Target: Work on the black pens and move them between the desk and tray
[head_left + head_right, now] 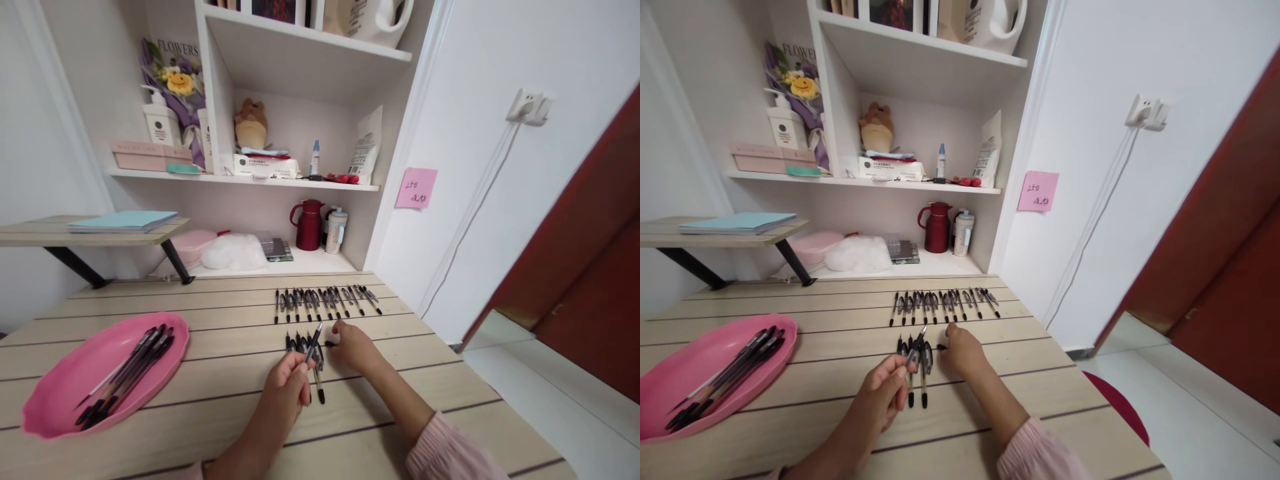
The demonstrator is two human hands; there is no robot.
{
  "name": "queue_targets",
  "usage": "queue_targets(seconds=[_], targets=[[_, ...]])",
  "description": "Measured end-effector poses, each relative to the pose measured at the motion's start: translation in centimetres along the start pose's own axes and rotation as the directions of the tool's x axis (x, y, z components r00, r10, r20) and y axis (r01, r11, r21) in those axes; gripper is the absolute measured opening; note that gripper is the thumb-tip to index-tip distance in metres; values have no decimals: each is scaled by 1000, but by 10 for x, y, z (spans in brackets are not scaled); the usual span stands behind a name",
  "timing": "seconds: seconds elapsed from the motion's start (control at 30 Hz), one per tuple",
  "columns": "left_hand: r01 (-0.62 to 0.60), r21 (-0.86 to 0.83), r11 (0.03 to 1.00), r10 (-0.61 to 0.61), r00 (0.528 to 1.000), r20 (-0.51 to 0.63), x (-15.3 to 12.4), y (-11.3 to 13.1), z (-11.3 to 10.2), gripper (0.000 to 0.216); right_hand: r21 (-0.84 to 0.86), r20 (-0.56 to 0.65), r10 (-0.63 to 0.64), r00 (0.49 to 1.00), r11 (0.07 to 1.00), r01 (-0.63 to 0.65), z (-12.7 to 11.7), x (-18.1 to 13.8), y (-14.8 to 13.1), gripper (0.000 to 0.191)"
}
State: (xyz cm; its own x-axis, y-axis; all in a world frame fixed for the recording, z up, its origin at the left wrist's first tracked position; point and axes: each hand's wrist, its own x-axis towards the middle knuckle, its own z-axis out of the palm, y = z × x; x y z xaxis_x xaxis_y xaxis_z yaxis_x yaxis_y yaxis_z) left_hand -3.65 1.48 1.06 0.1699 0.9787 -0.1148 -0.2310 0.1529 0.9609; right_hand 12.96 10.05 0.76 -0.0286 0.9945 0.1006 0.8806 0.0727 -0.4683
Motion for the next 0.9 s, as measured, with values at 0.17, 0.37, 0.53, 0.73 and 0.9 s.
queue_targets(seconds=[0.17, 0.37, 0.53, 0.73, 0.9], targets=[[39, 30, 999, -40, 999, 32, -2, 0, 0, 28, 557, 60, 23, 998, 829, -53, -2, 6, 14, 9], [97, 69, 993, -100, 994, 33, -6, 3, 4, 27, 997, 68, -76, 995, 33, -66, -21, 2, 1, 23], [89, 104, 991, -90, 996, 10, -8, 6, 6, 26, 996, 15, -118, 993, -81, -25, -22, -6, -14, 21], [95, 132, 987, -101, 994, 34, -7, 6, 6, 25, 997, 24, -125, 992, -69, -33, -22, -13, -20, 22], [76, 156, 985, -82, 996, 31, -6, 4, 4, 25, 994, 109, -216, 970, 42, -102, -18, -20, -25, 24]])
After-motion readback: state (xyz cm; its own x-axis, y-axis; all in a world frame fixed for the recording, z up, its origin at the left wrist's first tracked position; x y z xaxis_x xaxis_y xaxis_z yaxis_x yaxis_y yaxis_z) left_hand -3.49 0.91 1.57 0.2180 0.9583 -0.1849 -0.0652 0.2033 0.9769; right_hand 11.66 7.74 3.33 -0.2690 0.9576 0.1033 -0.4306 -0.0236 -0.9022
